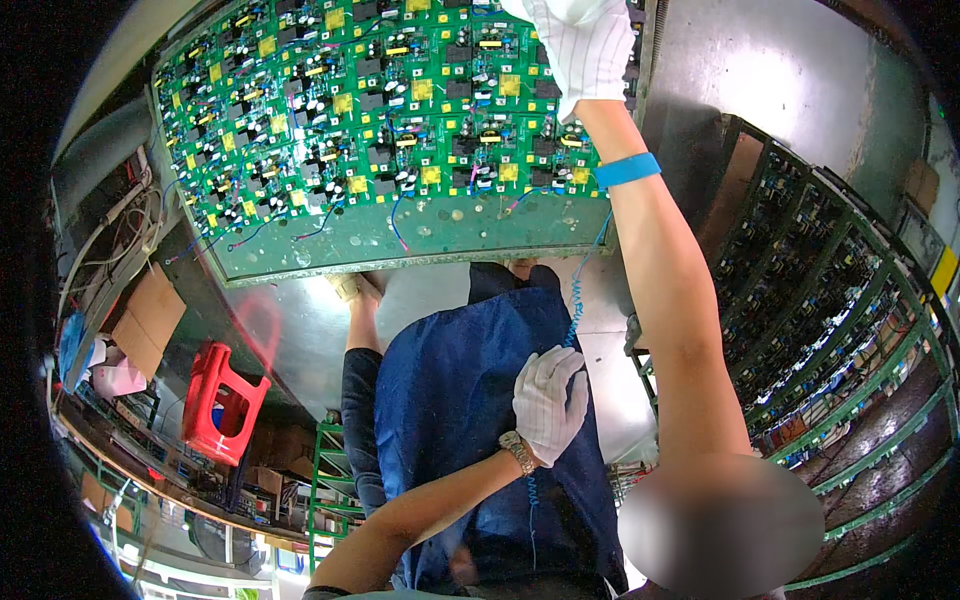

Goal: Apply sealant or adhesive to specific components on printed circuit boards using a manual applicator.

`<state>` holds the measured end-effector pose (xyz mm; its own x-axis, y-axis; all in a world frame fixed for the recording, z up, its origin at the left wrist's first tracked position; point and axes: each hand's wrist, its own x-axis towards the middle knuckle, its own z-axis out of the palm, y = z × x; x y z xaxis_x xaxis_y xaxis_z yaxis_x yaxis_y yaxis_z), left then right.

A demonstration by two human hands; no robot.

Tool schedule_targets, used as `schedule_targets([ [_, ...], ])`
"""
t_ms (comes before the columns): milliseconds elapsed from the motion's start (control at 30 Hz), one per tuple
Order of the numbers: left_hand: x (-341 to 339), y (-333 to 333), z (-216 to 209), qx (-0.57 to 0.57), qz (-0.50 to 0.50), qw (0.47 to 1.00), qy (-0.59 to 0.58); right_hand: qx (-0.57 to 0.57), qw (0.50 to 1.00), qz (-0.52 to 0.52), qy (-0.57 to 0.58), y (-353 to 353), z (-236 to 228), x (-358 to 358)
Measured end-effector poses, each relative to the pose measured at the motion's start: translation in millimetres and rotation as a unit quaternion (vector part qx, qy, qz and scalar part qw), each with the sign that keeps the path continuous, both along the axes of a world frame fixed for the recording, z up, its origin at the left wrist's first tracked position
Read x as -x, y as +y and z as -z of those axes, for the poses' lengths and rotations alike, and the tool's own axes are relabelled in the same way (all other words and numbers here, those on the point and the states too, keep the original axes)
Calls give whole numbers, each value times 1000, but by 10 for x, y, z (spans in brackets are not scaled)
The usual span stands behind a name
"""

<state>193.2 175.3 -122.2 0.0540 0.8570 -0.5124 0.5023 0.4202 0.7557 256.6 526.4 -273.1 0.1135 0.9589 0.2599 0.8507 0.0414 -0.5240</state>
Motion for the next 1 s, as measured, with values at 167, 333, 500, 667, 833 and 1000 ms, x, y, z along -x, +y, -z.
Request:
schedule_targets([
  [167, -7, 23, -20, -2, -8, 1000, 3, -21, 999, -27, -6, 100, -21, 41],
  [333, -8, 8, -8, 0, -6, 1000, 5, 31, 999, 11, 40, 76, -83, 34],
  [500, -51, -14, 30, -2, -7, 1000, -10, 57, 995, 77, 31, 16, 152, -198],
  [667, 3, 9, -19, 8, -2, 1000, 9, 83, 978, -72, 175, 18, 205, -337],
  [833, -7, -13, 5, 13, -10, 1000, 3, 185, 881, 41, 434, -161, 118, -263],
  [1000, 70, -60, 81, 47, -42, 997, -39, 169, 856, 130, 472, -252, 280, -294],
])
